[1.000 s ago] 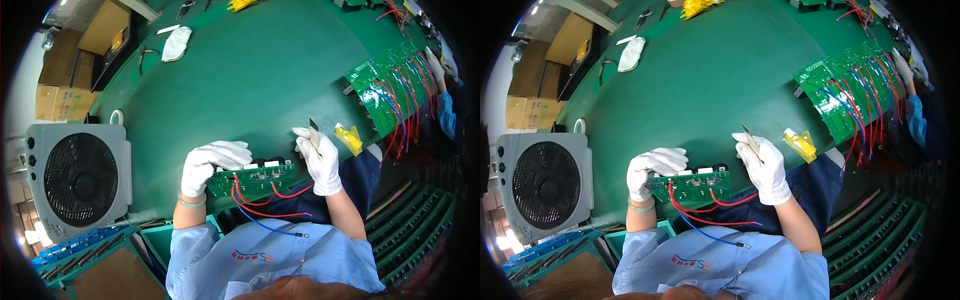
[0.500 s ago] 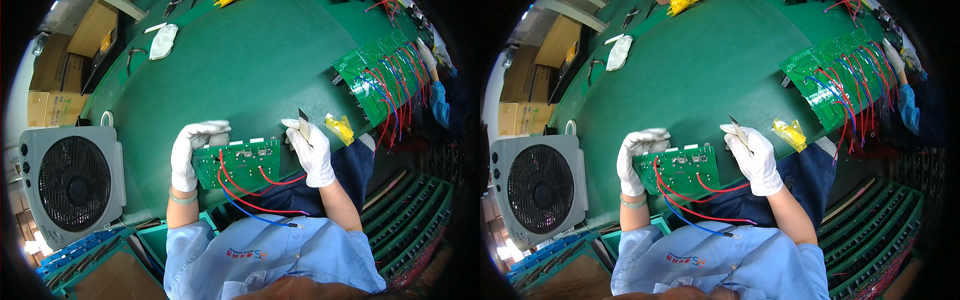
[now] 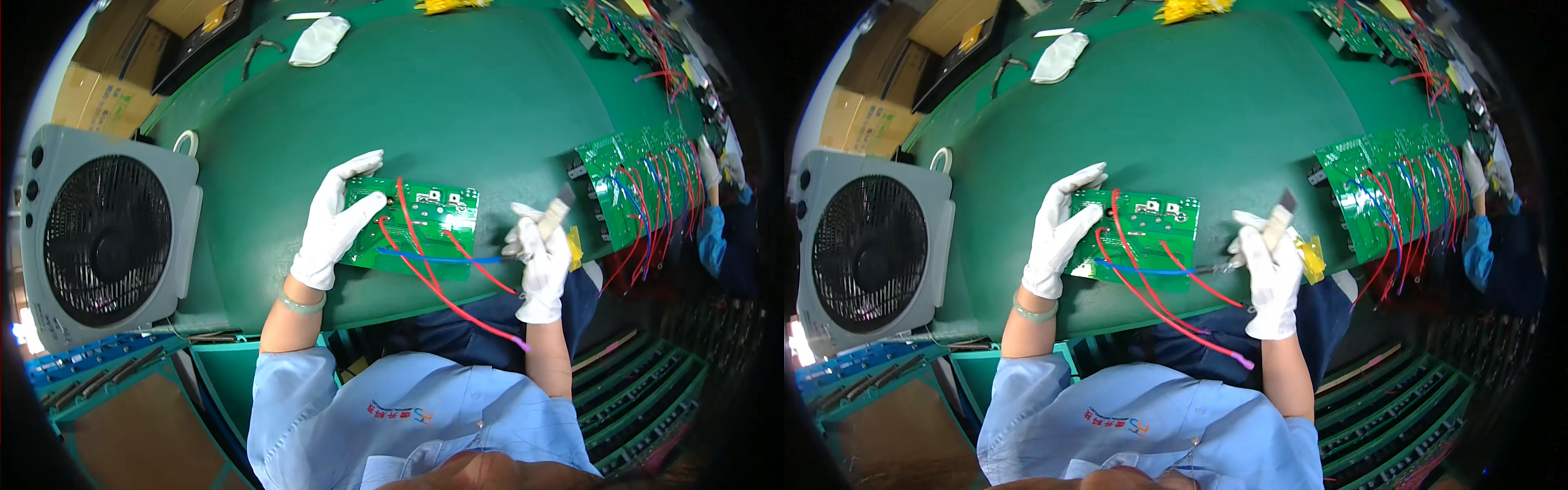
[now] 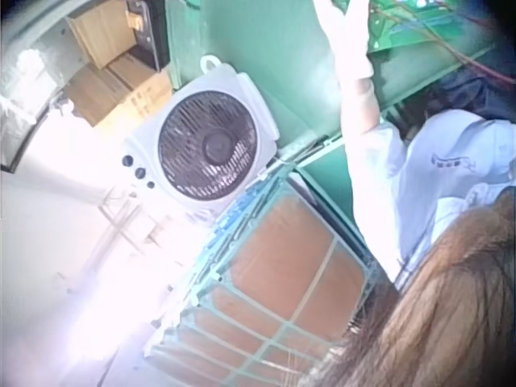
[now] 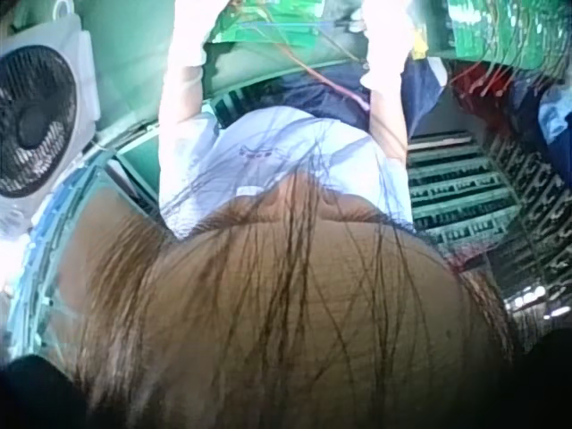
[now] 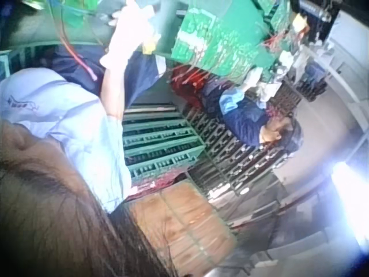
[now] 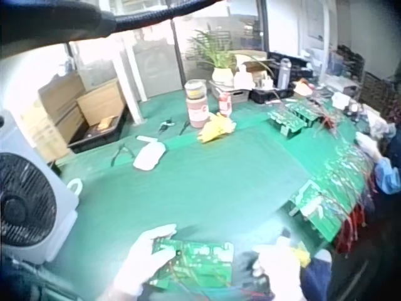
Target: The person handles green circuit boards with attached wires, using a yellow scraper tool to clean or scrape the surface of the boards. They flip the boards over to inspect the components, including large cylindrical capacitors, and repeat the scraping process on different boards.
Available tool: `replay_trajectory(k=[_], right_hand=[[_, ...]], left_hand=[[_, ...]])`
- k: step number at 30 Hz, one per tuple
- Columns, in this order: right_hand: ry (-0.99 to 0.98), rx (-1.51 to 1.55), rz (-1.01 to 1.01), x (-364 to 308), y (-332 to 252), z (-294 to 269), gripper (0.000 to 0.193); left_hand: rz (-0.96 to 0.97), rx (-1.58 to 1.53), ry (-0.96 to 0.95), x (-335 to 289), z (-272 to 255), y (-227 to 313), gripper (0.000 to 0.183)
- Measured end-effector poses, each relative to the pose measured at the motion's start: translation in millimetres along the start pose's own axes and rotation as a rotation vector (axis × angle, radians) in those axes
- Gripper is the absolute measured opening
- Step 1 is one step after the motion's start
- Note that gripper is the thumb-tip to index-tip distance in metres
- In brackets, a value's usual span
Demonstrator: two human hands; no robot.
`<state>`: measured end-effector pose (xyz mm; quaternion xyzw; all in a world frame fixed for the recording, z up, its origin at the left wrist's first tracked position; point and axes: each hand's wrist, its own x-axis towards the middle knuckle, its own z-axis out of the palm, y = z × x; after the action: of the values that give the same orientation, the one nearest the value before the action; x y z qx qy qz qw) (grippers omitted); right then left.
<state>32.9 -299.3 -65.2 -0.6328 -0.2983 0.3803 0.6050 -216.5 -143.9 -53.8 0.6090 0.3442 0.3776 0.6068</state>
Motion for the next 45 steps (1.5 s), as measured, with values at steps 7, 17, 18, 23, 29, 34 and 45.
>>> replay_trajectory(k=[7,17,18,23,29,34,45], right_hand=[[-0.016,-0.519,-0.567,-12,-43,1,0.022],[-0.026,-0.236,-0.285,14,-102,0,0.050],[-0.052,-0.385,-0.184,16,-114,10,0.047],[-0.605,-0.148,0.353,37,-101,53,0.055],[-0.752,-0.202,0.459,28,-93,83,0.058],[-0.659,-0.334,0.203,47,-88,66,0.032],[-0.581,-0.863,-0.626,59,-52,28,0.030]], left_hand=[[0.100,0.093,0.004,-4,-7,7,0.042],[0.445,0.538,-0.133,-5,-14,4,0.042],[0.445,0.550,-0.126,-4,-12,6,0.045],[0.467,0.646,-0.098,-6,-11,5,0.056],[0.433,0.624,-0.141,-6,-11,0,0.057],[0.455,0.692,-0.175,-5,-11,-9,0.052],[0.441,0.666,-0.261,-1,-13,-5,0.039]])
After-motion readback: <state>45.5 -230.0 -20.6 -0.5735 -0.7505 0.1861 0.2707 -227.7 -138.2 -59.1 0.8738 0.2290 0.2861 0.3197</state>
